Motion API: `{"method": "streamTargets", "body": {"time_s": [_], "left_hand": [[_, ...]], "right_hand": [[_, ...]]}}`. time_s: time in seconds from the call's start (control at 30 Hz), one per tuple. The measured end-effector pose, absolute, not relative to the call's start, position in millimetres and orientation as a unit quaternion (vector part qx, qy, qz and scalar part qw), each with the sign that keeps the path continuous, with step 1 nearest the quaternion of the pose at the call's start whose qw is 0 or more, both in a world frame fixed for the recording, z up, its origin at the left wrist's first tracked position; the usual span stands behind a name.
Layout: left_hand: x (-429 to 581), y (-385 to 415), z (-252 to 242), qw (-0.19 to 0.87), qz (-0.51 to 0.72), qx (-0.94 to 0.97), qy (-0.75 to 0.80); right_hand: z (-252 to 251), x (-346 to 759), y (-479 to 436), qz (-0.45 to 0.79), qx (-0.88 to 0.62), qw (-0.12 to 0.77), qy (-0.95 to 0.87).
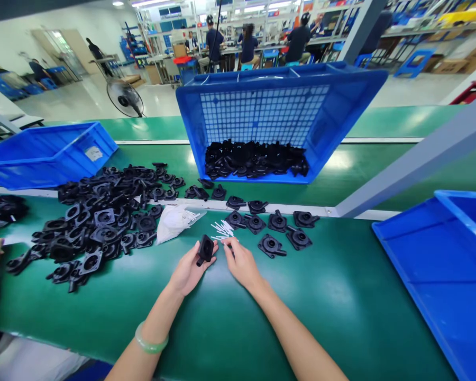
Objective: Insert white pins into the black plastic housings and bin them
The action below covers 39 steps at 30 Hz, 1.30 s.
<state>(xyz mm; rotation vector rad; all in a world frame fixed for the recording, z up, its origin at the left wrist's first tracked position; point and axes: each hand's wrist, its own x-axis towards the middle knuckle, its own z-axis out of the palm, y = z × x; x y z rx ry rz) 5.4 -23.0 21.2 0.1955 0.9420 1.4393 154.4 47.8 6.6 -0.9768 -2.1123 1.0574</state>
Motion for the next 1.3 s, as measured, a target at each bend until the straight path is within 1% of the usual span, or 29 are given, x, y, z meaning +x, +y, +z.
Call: {"method": "streamTargets", "body": {"time_s": [0.2, 0.37, 0.47, 0.67, 0.73, 0.8, 0.9, 0.97, 1.17, 1.3], "left_hand": [[1.6, -22.1, 21.2, 0.666, 0.642, 0.048, 0.375], [-3.4, -22.8, 26.0, 0.684, 0.633, 0.016, 0.361], [-5.0, -22.9, 26.7, 0.697, 0.62, -0.008, 0.36], [-5.7, -21.2, 25.4, 0.675, 0.618, -0.044, 0.401], [-5.3, -21.5, 24.9, 0.673, 0.619, -0.047, 0.402], [-5.0, -22.0, 24.2, 0.673, 0.62, -0.048, 0.4], [-4.3, -21.2, 23.3, 0.673, 0.627, -0.045, 0.39], [-3.2, -19.3, 23.1, 0.668, 0.64, -0.039, 0.377], [1.7, -13.2, 22.8, 0.647, 0.687, -0.017, 0.332], [1.3, -12.8, 22.7, 0.653, 0.681, -0.01, 0.331]], "right_hand": [[-1.7, 155.8, 48.5, 0.403, -0.375, 0.361, -0.753], [-2.0, 153.2, 41.6, 0.384, -0.338, 0.342, -0.788], [0.2, 150.5, 41.6, 0.356, -0.337, 0.353, -0.797], [-1.0, 153.8, 43.6, 0.413, -0.352, 0.395, -0.741], [-2.3, 154.2, 43.0, 0.428, -0.359, 0.389, -0.732], [-2.9, 153.1, 42.5, 0.427, -0.365, 0.361, -0.744], [-2.6, 148.9, 43.1, 0.378, -0.361, 0.309, -0.795], [-2.4, 145.4, 45.1, 0.348, -0.357, 0.295, -0.815], [-2.5, 140.4, 51.3, 0.341, -0.375, 0.305, -0.806], [-1.6, 143.2, 50.2, 0.358, -0.364, 0.341, -0.79]]}}
